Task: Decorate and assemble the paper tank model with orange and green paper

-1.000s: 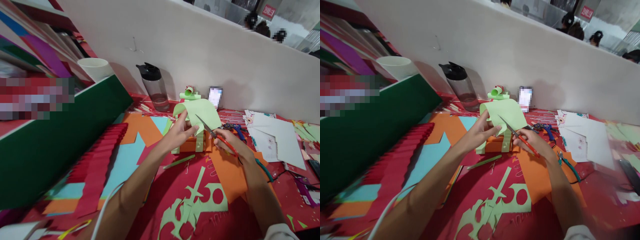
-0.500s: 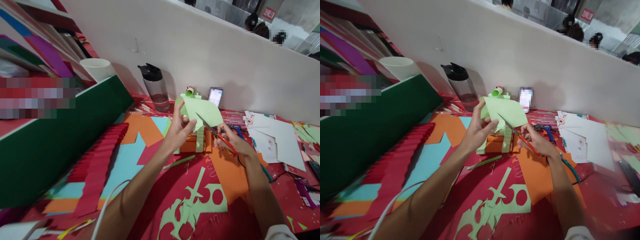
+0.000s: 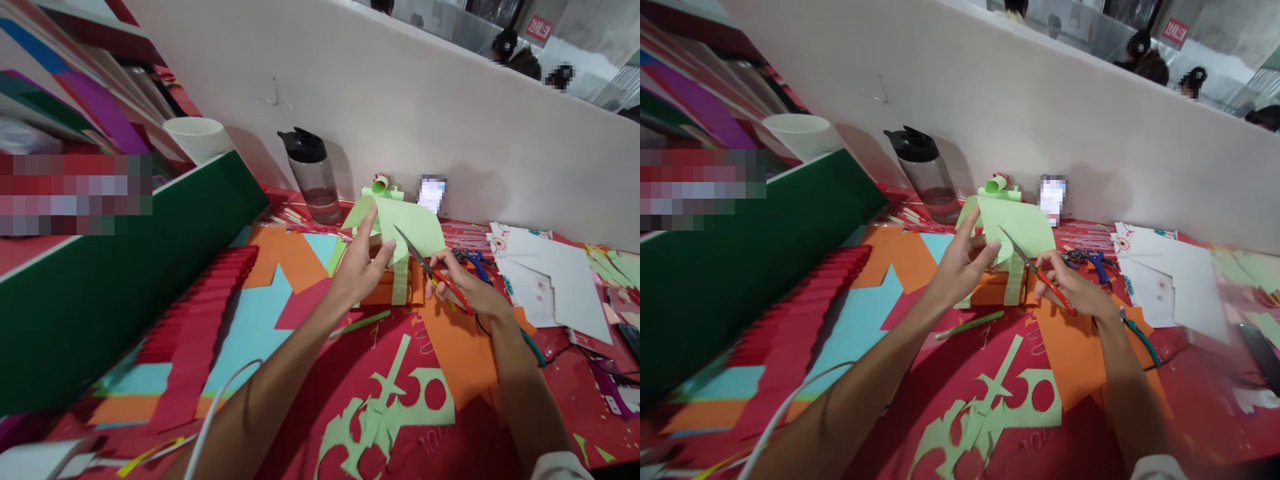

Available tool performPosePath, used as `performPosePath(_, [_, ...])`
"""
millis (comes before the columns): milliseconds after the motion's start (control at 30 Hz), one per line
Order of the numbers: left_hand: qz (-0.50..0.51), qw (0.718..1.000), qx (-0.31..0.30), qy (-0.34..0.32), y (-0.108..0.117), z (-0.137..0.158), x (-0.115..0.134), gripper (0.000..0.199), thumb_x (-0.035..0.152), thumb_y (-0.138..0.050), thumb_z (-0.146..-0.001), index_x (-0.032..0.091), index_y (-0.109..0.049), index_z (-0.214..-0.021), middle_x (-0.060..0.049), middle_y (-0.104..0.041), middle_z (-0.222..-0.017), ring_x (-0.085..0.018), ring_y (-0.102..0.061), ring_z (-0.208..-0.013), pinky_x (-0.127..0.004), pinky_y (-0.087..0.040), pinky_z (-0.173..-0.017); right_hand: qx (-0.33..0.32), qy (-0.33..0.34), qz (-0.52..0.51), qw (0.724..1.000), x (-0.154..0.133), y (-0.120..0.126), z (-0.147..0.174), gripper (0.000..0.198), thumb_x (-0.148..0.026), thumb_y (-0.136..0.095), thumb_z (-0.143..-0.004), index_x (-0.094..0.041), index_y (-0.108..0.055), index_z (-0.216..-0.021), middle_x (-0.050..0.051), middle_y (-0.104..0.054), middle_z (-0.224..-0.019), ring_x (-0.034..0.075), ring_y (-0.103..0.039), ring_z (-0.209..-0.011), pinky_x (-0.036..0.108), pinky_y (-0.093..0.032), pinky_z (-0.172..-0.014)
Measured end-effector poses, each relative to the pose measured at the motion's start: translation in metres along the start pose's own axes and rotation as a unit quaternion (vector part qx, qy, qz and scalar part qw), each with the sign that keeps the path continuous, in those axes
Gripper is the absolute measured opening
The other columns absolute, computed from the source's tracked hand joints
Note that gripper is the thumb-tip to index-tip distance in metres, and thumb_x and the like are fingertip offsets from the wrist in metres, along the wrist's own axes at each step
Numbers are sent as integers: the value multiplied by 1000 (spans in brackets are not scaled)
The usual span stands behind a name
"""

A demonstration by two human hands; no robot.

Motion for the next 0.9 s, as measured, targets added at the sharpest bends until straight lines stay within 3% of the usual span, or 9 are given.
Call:
performPosePath(200, [3,1000,-16,14,-1,-1,-1,88,54,-68,-95,23,-24,-165,1,-57,-77,-17,-53,-65,-31,-52,-62,6,-19,15,1000,-1,1,0,33,-53,-50,-104,-29,-33,-117,-2,-58,-91,12,-51,-67,23,-42,-57])
performPosePath(367, [14,999,-31,18,-3,-2,-8,89,52,-69,-94,25,-23,-166,3,-49,-72,-17,-48,-63,-30,-51,-59,-1,-20,24,999,-2,1,-1,34,-52,-52,-101,-28,-33,-116,-2,-58,-91,14,-50,-68,26,-42,-60])
performPosePath(567, [19,999,-44,17,-4,-4,-9,88,48,-68,-94,25,-23,-166,3,-51,-72,-16,-49,-61,-32,-51,-59,3,-14,30,999,-2,2,-1,35,-50,-54,-101,-27,-34,-117,0,-59,-92,17,-54,-77,30,-43,-69])
performPosePath(900, [13,998,-60,8,0,-4,-9,88,47,-69,-95,28,-24,-168,5,-48,-69,-16,-48,-61,-30,-48,-61,20,-5,-10,1000,8,4,-3,33,-45,-59,-99,-27,-37,-117,-5,-56,-82,13,-51,-66,28,-45,-66])
Point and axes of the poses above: each hand's wrist, its own z-axis away from the middle knuckle, its own y-axis out of the back of the hand, x = y × z, the point moved 6 cm from there along -z, towards the middle knuckle
